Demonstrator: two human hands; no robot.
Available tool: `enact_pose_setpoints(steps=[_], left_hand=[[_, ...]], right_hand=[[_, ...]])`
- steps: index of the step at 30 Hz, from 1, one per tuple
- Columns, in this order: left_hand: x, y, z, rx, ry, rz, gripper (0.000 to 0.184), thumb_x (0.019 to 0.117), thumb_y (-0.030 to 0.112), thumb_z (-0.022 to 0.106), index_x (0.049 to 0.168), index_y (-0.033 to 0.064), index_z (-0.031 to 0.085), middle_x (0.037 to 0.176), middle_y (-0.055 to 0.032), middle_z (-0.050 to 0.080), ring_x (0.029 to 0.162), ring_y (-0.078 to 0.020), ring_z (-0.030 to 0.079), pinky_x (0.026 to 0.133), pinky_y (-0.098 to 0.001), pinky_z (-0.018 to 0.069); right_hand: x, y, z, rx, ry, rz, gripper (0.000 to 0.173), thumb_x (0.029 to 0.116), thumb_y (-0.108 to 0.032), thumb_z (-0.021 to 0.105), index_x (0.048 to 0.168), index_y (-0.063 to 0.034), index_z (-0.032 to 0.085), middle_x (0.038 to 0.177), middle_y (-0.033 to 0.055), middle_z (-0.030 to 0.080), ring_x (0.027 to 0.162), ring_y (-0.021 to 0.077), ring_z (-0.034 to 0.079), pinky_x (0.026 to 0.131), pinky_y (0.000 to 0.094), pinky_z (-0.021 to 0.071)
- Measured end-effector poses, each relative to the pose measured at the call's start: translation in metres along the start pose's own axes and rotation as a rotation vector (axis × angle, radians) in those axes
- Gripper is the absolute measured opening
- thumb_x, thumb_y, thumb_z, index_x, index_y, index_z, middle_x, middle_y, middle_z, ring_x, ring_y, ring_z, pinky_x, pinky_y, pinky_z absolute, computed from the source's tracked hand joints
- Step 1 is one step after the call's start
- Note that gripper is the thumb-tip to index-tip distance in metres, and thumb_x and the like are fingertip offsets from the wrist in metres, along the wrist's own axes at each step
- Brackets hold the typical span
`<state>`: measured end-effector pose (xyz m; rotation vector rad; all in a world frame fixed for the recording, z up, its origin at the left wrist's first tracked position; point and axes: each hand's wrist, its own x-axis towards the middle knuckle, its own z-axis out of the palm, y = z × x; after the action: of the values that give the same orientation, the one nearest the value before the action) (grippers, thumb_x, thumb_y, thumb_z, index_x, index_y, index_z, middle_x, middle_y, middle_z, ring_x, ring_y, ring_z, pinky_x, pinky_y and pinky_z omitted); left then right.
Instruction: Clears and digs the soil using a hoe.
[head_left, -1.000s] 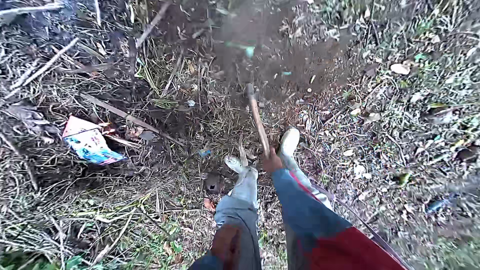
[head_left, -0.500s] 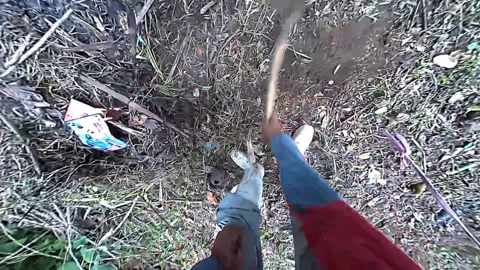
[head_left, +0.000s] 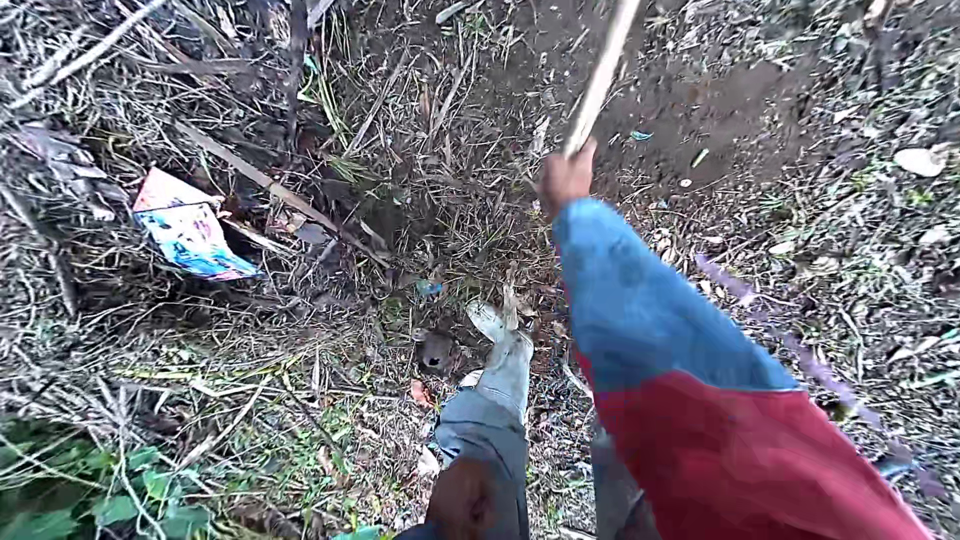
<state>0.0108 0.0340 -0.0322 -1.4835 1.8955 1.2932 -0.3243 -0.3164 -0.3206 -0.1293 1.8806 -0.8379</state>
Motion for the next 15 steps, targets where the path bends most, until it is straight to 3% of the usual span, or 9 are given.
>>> enact_pose_setpoints(steps=[2,3,4,6,7,8,9,11,15], left_hand=[[0.002,0.004,-0.008,-0.020,-0.068,-0.045,0.028,0.0900,0.021,0.063,0.105,0.0028,0.078,0.103,-0.0169,0.077,0.100,-0.0368,0.074,0.090,-0.0577,0.0566],[-0.001,-0.001,-0.007,-0.009,-0.110,-0.043,0.028,0.0906,0.023,0.065,0.108,0.0046,0.077,0.105,-0.0170,0.076,0.101,-0.0363,0.072,0.090,-0.0575,0.0573],[-0.003,-0.004,-0.006,0.004,-0.121,-0.030,0.028,0.0896,0.024,0.067,0.109,0.0062,0.077,0.104,-0.0163,0.075,0.101,-0.0352,0.072,0.089,-0.0565,0.0582],[-0.004,0.002,-0.010,0.001,-0.138,-0.032,0.029,0.0869,0.025,0.070,0.109,0.0067,0.077,0.104,-0.0159,0.076,0.101,-0.0350,0.073,0.089,-0.0559,0.0584],[0.003,0.004,-0.014,-0.009,-0.159,-0.060,0.030,0.0876,0.024,0.071,0.111,0.0057,0.077,0.107,-0.0171,0.076,0.105,-0.0366,0.072,0.093,-0.0570,0.0568],[0.008,0.001,-0.016,-0.002,-0.181,-0.083,0.032,0.0891,0.025,0.071,0.114,0.0059,0.077,0.112,-0.0172,0.075,0.109,-0.0370,0.070,0.097,-0.0574,0.0548],[0.004,0.002,-0.013,0.015,-0.200,-0.075,0.033,0.0897,0.026,0.068,0.115,0.0072,0.076,0.115,-0.0162,0.075,0.112,-0.0366,0.070,0.098,-0.0573,0.0542],[0.001,0.003,-0.011,0.027,-0.202,-0.049,0.034,0.0887,0.025,0.068,0.117,0.0076,0.076,0.115,-0.0166,0.075,0.111,-0.0373,0.070,0.096,-0.0583,0.0547],[0.004,0.009,-0.018,0.034,-0.288,-0.094,0.036,0.0905,0.028,0.067,0.120,0.0072,0.074,0.116,-0.0175,0.074,0.115,-0.0367,0.068,0.102,-0.0562,0.0517]], right_hand=[[0.016,-0.006,0.030,0.063,-0.011,0.034,0.089,0.0903,-0.017,0.067,0.160,-0.0152,0.013,0.106,0.0202,0.064,0.063,0.0271,0.067,0.054,0.0464,0.0604],[0.007,0.007,0.037,-0.004,-0.052,0.069,0.087,0.0909,-0.017,0.066,0.160,-0.0136,0.013,0.103,0.0204,0.065,0.062,0.0280,0.067,0.054,0.0466,0.0603],[-0.015,0.030,0.032,-0.161,-0.144,0.121,0.086,0.0929,-0.018,0.064,0.161,-0.0125,0.012,0.108,0.0219,0.066,0.072,0.0315,0.069,0.063,0.0501,0.0609],[-0.091,0.100,-0.013,-0.547,-0.422,0.271,0.085,0.1024,-0.025,0.059,0.165,-0.0153,0.002,0.133,0.0231,0.062,0.107,0.0375,0.069,0.091,0.0578,0.0575],[-0.135,0.167,-0.028,-0.619,-0.314,0.083,0.082,0.0963,-0.028,0.067,0.161,-0.0051,0.022,0.117,0.0290,0.068,0.091,0.0419,0.072,0.075,0.0609,0.0598],[-0.168,0.201,-0.046,-0.717,-0.367,0.125,0.083,0.0952,-0.031,0.068,0.160,-0.0049,0.023,0.118,0.0289,0.068,0.096,0.0430,0.071,0.080,0.0624,0.0590],[-0.205,0.214,-0.075,-0.805,-0.457,0.292,0.086,0.0949,-0.031,0.069,0.162,-0.0069,0.020,0.125,0.0283,0.066,0.106,0.0435,0.070,0.090,0.0633,0.0567],[-0.253,0.212,-0.119,-0.819,-0.532,0.472,0.088,0.0939,-0.026,0.072,0.163,-0.0105,0.021,0.131,0.0283,0.063,0.113,0.0440,0.067,0.096,0.0638,0.0542],[-0.222,0.154,-0.134,-0.659,-0.333,0.412,0.075,0.0940,-0.023,0.068,0.158,-0.0111,0.031,0.120,0.0258,0.067,0.098,0.0398,0.071,0.084,0.0612,0.0590]])
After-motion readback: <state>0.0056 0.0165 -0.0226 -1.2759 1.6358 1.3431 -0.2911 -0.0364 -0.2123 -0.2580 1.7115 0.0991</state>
